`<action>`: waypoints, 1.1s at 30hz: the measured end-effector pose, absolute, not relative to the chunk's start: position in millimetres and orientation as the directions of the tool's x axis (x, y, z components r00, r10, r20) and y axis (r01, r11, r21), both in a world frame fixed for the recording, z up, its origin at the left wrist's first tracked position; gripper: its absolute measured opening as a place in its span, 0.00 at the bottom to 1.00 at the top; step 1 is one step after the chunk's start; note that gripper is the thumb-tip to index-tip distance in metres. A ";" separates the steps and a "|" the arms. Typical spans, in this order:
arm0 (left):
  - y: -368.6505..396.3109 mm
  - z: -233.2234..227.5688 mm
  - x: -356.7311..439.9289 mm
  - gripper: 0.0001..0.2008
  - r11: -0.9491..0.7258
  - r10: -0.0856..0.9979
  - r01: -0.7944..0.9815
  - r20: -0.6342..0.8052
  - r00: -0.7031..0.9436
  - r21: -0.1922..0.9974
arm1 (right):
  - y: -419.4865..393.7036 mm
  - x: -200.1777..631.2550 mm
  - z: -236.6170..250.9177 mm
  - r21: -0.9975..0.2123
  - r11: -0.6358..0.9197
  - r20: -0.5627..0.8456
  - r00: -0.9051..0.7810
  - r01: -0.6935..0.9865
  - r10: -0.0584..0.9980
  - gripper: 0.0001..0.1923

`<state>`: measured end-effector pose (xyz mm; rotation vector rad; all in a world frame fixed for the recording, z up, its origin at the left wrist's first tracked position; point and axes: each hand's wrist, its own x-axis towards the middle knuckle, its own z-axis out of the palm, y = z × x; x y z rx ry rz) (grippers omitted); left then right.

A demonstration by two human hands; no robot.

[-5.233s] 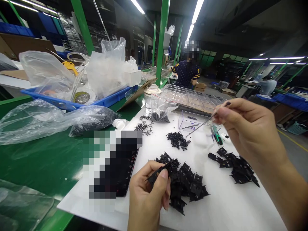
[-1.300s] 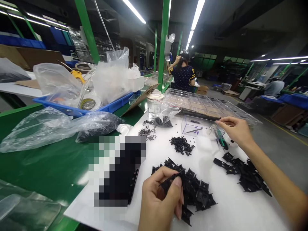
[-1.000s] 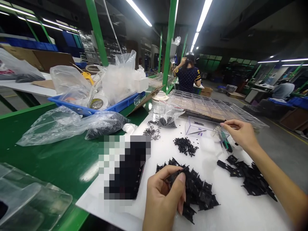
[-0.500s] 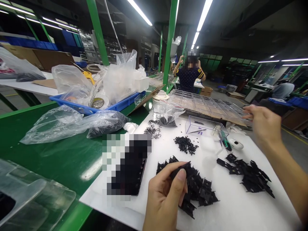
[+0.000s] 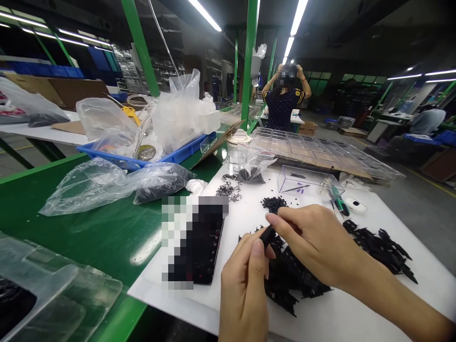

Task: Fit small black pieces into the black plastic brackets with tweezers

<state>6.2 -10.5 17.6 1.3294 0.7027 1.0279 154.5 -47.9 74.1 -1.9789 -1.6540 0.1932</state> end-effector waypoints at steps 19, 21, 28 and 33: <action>-6.9 7.5 15.6 0.13 -0.261 0.925 -0.086 0.274 0.263 0.962 | -40.6 171.2 69.5 -0.630 -0.127 0.049 0.202 0.766 0.978 0.27; -7.6 9.2 16.3 0.12 -0.274 0.935 -0.046 0.277 0.222 0.961 | -39.0 171.1 67.2 -0.623 -0.122 0.053 0.198 0.773 0.979 0.27; -10.7 14.6 17.3 0.10 -0.229 0.965 -0.020 0.230 0.124 0.973 | -39.4 171.2 61.1 -0.616 -0.099 0.069 0.179 0.782 0.981 0.30; -11.3 13.5 17.6 0.10 -0.207 0.968 -0.058 0.213 0.129 0.977 | -38.8 169.2 60.5 -0.643 -0.119 0.028 0.179 0.757 0.984 0.32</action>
